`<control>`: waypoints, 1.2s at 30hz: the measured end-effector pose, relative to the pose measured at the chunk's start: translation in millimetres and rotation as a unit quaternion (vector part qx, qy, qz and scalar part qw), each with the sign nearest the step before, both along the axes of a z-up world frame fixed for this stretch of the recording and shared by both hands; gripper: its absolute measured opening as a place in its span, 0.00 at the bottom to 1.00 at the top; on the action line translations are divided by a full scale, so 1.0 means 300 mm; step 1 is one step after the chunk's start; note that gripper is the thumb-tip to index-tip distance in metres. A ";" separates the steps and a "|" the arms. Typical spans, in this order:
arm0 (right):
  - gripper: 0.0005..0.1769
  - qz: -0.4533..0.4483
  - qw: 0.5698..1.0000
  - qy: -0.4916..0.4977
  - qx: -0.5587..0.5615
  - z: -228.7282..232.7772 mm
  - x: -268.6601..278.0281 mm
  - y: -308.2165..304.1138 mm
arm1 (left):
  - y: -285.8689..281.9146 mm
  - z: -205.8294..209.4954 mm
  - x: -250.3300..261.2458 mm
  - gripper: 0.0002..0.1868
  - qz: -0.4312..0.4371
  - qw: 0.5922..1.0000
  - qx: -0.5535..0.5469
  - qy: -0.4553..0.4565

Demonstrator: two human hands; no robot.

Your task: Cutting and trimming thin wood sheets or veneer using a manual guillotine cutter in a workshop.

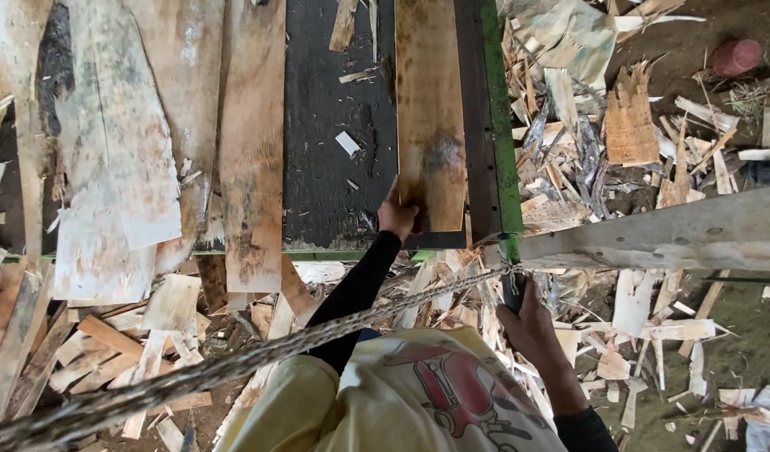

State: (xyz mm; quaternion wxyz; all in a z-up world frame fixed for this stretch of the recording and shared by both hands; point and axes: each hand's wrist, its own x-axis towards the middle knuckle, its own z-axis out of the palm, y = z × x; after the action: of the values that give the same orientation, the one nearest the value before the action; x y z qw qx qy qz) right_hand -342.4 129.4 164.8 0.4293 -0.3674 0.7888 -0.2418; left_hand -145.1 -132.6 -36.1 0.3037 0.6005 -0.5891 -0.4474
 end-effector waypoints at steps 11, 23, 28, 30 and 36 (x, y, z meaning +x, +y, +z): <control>0.31 -0.029 0.999 0.020 0.010 -0.097 -0.024 0.046 | 0.047 0.074 -0.008 0.47 0.019 0.998 0.060 0.018; 0.20 -0.074 0.995 -0.056 0.046 -0.257 0.018 -0.020 | 0.067 0.180 0.051 0.45 -0.001 0.999 -0.010 0.051; 0.19 -0.005 0.998 -0.005 -0.063 -0.284 -0.014 0.021 | 0.242 0.247 0.293 0.38 -0.009 0.994 0.081 0.071; 0.22 -0.001 0.999 0.003 -0.054 -0.280 -0.012 0.014 | 0.334 0.270 0.382 0.34 0.039 0.853 0.380 0.355; 0.25 -0.009 1.000 0.010 -0.024 -0.290 -0.035 -0.001 | 0.317 0.086 0.309 0.28 -0.072 0.943 0.267 0.186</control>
State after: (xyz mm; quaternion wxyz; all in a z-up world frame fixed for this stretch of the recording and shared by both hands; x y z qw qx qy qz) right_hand -352.9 129.3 77.9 0.4104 -0.3732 0.7901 -0.2609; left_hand -52.4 -37.6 -10.3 0.2036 0.5215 -0.4230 -0.7125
